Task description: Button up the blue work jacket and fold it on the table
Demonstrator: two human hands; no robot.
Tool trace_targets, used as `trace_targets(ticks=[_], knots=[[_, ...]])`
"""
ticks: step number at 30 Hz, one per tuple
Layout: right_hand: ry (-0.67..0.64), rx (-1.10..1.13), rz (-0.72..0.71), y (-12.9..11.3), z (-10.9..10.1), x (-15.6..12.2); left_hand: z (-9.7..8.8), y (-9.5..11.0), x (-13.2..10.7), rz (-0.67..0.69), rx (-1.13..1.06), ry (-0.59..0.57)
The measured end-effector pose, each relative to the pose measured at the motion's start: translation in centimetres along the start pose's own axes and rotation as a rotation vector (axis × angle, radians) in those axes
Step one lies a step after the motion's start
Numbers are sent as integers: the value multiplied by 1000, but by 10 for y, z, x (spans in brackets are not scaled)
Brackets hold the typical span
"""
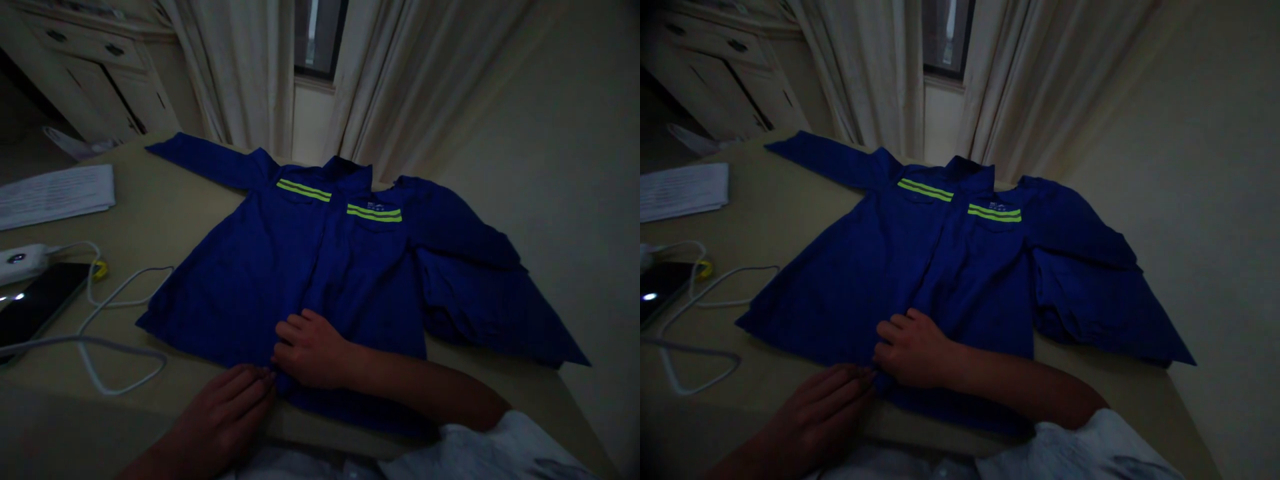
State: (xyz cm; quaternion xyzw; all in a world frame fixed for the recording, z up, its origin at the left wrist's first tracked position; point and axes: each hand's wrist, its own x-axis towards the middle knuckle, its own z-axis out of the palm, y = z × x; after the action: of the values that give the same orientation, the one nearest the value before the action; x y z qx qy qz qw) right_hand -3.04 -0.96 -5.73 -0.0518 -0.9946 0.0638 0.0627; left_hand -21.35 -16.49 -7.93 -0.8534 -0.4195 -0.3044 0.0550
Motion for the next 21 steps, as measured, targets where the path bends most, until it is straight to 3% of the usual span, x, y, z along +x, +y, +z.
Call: trace_targets(ticks=[18, 21], knots=[[-46, 30, 80, -2, 1, -1, -2, 1, 5, -23, -36, -4], [-96, 78, 28, 4, -1, 0, -3, 1, 8, -15, -27, 21]])
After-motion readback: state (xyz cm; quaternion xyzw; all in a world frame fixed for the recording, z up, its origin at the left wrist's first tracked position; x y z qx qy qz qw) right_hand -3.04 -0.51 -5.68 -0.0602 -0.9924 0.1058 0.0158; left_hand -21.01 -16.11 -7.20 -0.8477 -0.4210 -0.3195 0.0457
